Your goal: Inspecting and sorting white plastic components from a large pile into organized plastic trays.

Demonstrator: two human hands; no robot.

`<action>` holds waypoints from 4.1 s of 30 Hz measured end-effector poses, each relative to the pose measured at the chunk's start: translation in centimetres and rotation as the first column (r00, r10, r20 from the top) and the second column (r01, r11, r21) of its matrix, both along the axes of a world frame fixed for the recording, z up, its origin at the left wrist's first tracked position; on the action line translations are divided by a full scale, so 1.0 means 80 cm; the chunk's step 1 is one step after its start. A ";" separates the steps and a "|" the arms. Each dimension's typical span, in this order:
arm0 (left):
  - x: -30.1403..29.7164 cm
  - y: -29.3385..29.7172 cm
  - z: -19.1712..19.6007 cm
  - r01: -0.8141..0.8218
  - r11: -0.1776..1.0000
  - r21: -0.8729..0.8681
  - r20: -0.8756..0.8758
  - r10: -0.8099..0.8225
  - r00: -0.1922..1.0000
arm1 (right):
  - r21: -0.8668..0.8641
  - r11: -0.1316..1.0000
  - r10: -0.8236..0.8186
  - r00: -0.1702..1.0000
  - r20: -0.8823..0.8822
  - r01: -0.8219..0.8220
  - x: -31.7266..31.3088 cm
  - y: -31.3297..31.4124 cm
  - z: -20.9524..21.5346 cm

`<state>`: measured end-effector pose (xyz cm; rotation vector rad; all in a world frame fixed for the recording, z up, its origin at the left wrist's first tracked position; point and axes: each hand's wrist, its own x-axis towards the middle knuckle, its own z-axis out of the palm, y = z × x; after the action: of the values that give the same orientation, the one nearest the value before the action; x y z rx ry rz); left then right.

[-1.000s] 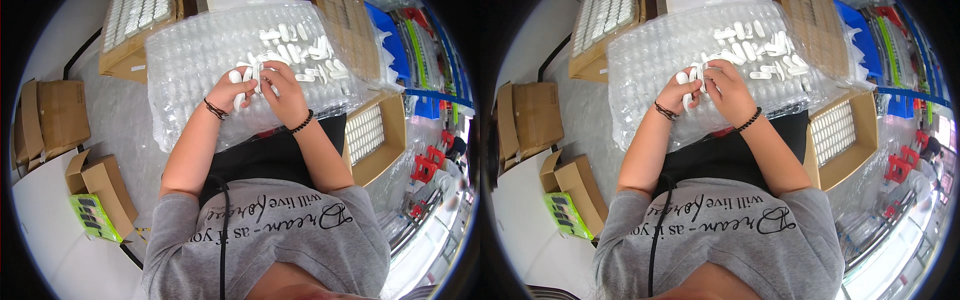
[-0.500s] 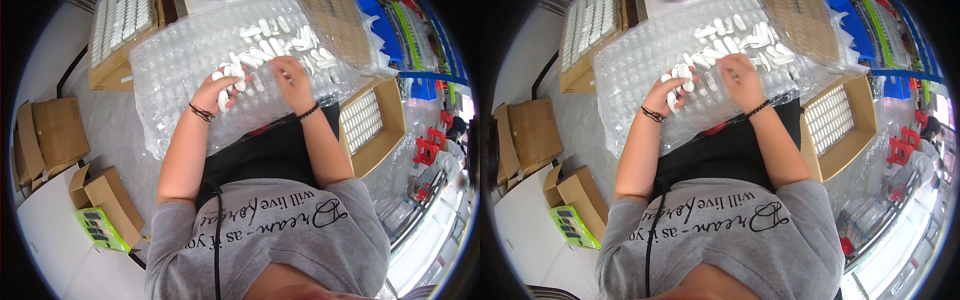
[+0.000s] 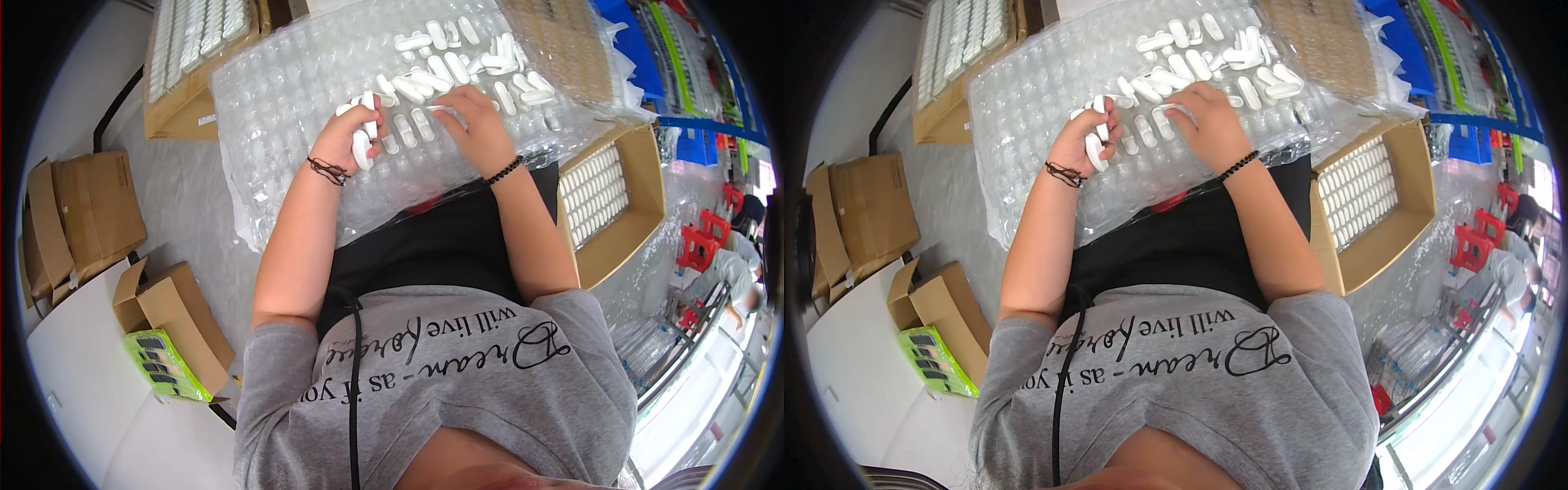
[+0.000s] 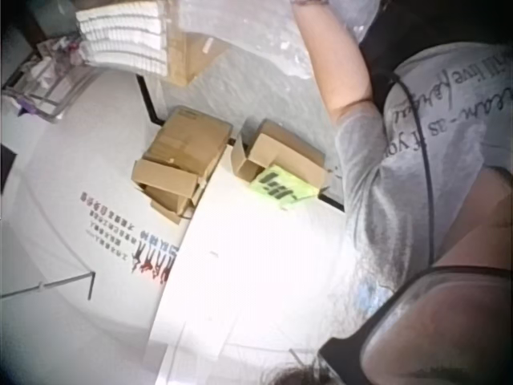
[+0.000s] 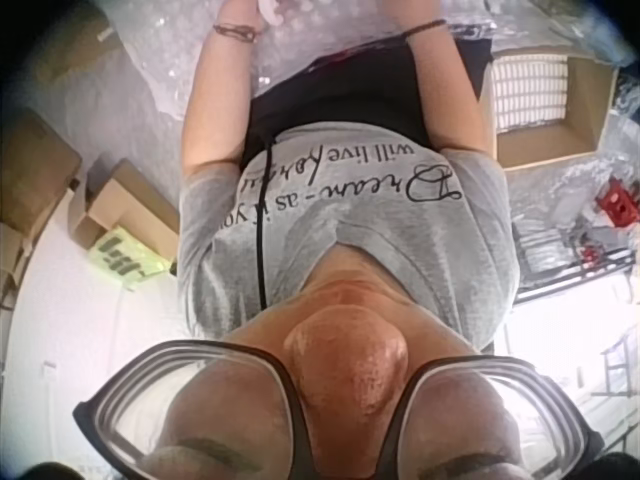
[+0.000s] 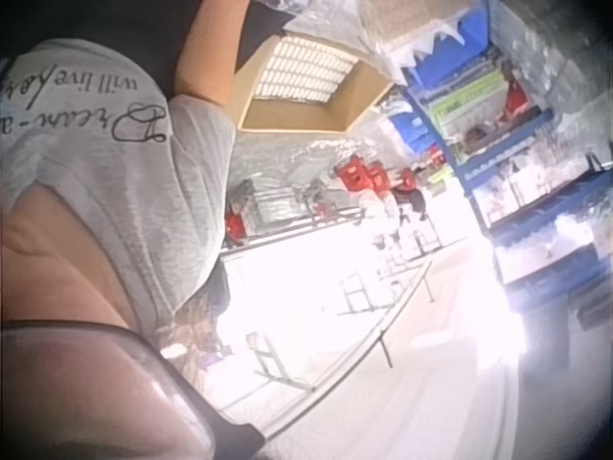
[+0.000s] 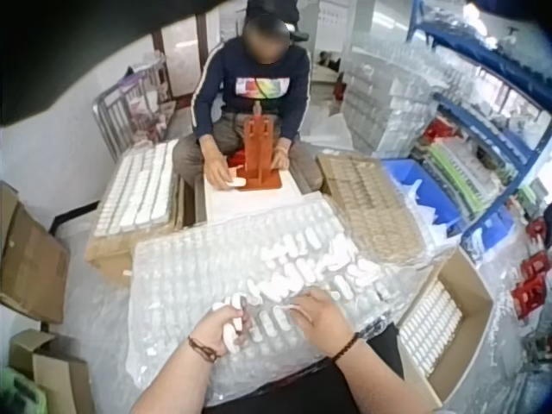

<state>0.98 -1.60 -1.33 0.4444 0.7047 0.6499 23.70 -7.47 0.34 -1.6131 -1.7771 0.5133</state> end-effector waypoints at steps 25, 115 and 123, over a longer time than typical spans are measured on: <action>-0.003 0.073 0.060 -0.301 0.897 -0.325 0.016 0.323 0.946 | 0.002 0.995 0.100 0.989 -0.108 -0.100 -0.027 0.001 -0.024; -0.072 0.018 0.018 -0.162 0.987 -0.021 -0.013 0.161 0.987 | -0.446 0.852 0.076 0.777 0.625 0.275 -0.099 0.134 -0.008; -0.071 0.020 0.020 -0.156 0.988 0.008 -0.008 0.156 0.988 | -0.505 0.807 0.119 0.753 0.648 0.307 -0.109 0.145 0.000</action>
<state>-4.70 -0.04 0.25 0.4019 0.7505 0.7987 14.98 4.11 0.38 -2.5698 -2.1328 0.5103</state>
